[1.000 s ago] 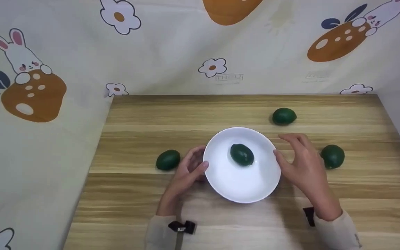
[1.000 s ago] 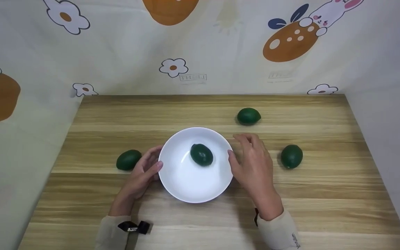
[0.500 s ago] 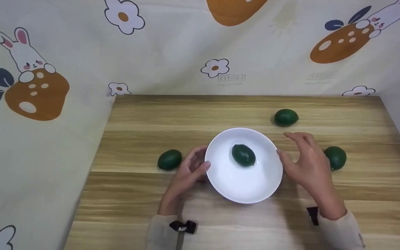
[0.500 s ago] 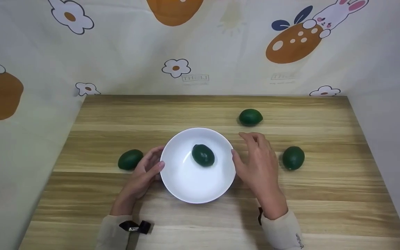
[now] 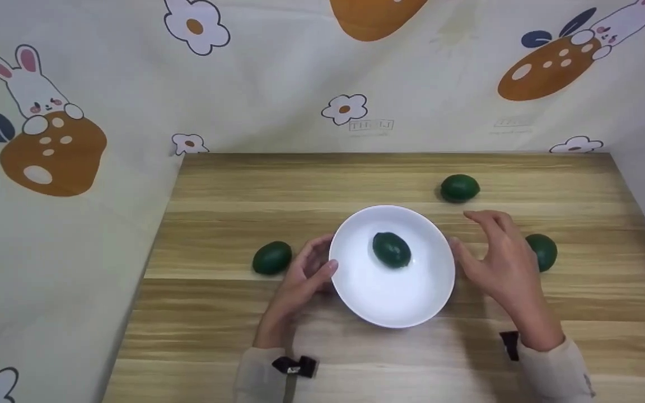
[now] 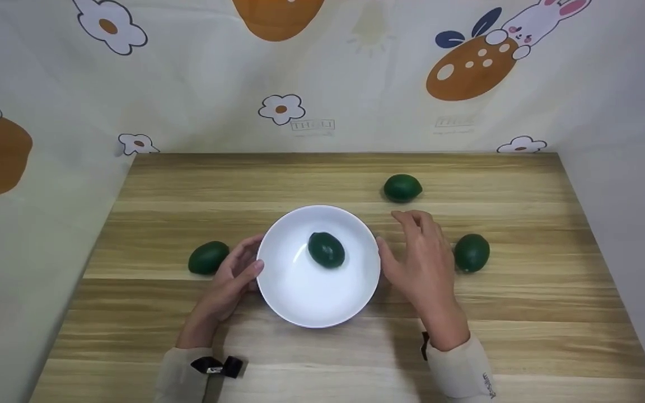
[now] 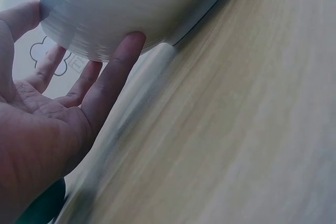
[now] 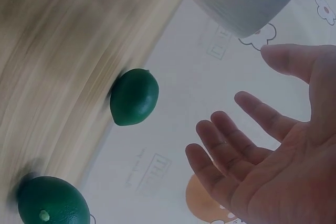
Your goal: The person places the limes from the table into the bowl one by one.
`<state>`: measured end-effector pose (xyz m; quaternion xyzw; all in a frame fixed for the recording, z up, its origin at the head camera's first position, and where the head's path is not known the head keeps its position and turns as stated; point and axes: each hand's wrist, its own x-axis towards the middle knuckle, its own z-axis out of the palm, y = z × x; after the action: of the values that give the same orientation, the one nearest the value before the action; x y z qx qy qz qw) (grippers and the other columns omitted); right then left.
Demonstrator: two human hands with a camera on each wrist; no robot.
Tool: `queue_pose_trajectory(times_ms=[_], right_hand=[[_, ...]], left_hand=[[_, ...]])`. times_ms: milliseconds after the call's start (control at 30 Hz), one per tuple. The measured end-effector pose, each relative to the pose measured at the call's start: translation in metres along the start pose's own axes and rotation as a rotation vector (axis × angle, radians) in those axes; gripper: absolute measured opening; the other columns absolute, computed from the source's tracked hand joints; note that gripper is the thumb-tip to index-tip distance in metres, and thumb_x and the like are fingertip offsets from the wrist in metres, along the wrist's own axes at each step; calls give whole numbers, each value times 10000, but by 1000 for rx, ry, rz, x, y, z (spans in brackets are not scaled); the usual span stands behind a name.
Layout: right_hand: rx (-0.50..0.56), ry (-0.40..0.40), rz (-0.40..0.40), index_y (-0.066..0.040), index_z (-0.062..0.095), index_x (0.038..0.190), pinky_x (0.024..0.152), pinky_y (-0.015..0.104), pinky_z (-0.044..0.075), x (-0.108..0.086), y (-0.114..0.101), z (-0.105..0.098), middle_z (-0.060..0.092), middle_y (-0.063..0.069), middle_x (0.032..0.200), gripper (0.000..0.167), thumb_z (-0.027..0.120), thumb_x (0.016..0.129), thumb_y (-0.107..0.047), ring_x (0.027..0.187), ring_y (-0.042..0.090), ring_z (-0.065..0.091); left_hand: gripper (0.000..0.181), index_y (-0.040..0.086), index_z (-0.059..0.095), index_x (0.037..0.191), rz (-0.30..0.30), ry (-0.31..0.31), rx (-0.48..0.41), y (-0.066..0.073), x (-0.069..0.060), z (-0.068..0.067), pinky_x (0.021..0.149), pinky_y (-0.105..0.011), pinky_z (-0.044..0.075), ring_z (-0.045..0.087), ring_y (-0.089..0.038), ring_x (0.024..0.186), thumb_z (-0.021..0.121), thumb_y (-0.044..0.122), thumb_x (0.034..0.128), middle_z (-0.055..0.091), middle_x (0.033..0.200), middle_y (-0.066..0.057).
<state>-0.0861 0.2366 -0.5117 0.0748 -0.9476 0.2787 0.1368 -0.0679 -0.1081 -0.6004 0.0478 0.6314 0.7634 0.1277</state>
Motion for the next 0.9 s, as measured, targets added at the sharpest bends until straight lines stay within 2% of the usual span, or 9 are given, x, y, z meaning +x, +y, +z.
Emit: queue_pose_trajectory(times_ms=[200,367,500,733,900], right_hand=[[-1,7,3,-24,662,1348,886,721,534,-3,6,-1,634,284,1371,504,812,909,-220,1158,502,650],[-1,6,-5,-13,670,1332,894,717,536,-3,9,0,638,285,1367,485,808,911,-211,1179,496,645],[-3,12,-3,-10,671,1325,903,718,531,-4,10,1,638,287,1366,476,807,910,-200,1189,496,640],[10,34,0,3,684,1299,903,707,515,-3,13,0,647,285,1353,449,793,904,-180,1191,502,639],[7,54,-7,18,686,1287,891,705,517,-3,16,0,650,294,1342,448,803,897,-169,1176,505,641]], left_hand=[[591,56,443,1552,7,-10,4,-1,1,2,1068,-320,541,489,-337,1499,685,173,1026,489,1599,-187],[580,71,455,1543,-7,4,-17,0,0,4,1041,-340,558,499,-334,1488,688,174,1022,499,1592,-171],[588,76,452,1545,-15,5,-23,0,0,3,1074,-335,533,482,-326,1502,695,181,1020,493,1601,-164],[565,84,463,1542,15,-3,31,1,-1,0,1061,-374,567,513,-355,1480,681,168,1027,500,1596,-167],[570,82,464,1541,4,2,33,3,-1,0,1113,-358,528,492,-336,1501,688,179,1026,502,1597,-161]])
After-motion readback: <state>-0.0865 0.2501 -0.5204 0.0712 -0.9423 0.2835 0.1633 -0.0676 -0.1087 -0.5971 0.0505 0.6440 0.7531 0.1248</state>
